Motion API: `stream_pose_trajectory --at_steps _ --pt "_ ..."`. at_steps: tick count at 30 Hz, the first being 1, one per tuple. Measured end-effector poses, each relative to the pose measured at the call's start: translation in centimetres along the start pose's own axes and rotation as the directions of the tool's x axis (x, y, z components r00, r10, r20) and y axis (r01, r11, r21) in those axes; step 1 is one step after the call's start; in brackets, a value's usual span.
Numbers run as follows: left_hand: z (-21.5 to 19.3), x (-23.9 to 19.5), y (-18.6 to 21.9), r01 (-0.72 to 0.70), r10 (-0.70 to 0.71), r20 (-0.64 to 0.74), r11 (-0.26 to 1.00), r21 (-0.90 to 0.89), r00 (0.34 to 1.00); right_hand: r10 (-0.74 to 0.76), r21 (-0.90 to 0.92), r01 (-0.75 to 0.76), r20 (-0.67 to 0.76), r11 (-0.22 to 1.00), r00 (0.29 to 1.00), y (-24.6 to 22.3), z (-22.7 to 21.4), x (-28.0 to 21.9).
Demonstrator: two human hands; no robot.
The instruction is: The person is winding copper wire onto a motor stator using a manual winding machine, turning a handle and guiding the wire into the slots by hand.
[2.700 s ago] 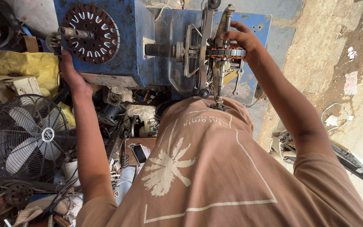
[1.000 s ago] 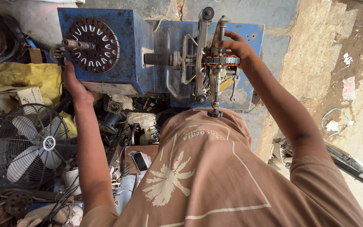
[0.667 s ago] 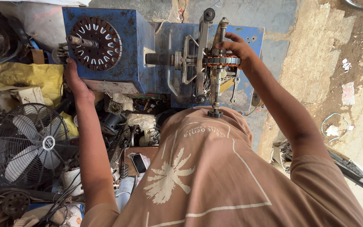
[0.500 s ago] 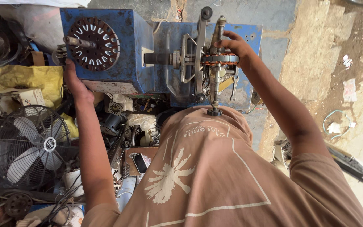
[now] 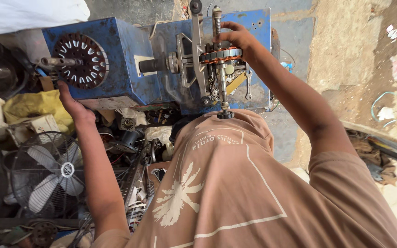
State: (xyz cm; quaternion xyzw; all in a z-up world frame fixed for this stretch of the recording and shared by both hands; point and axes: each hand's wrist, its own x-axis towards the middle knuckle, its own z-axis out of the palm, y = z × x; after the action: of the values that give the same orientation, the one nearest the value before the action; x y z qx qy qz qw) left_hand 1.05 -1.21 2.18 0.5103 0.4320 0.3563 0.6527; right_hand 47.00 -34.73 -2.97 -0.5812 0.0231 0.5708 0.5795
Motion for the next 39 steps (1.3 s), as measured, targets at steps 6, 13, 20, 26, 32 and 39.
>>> stream_pose_trajectory --at_steps 6,13,20,26,32,39 --pt "-0.7 0.1 -0.6 0.032 -0.032 0.009 0.999 0.013 0.999 -0.071 0.011 0.071 0.036 0.997 0.997 0.3 -0.1 -0.4" --pt "-0.6 0.2 -0.4 0.056 -0.056 0.017 0.998 -0.002 0.998 -0.069 0.008 0.069 0.0 0.998 0.998 0.7 -0.3 0.6" --pt "-0.6 0.4 -0.6 0.062 -0.062 -0.019 0.998 -0.002 0.998 -0.048 0.023 0.047 0.021 0.999 0.999 0.3 -0.1 0.1" --pt "-0.2 0.1 -0.2 0.004 -0.004 0.028 1.0 -0.007 1.0 0.044 -0.041 -0.046 -0.051 0.998 0.998 -0.4 0.4 -0.2" --pt "-0.8 0.2 -0.7 0.008 -0.008 -0.002 1.0 -0.009 1.0 -0.006 0.022 0.005 0.034 1.0 0.999 -0.1 0.1 0.3" --pt "-4.1 1.4 -4.8 -0.017 0.019 0.013 0.986 -0.163 1.0 -0.045 0.03 0.041 0.122 0.999 0.991 0.5 -1.0 0.8"
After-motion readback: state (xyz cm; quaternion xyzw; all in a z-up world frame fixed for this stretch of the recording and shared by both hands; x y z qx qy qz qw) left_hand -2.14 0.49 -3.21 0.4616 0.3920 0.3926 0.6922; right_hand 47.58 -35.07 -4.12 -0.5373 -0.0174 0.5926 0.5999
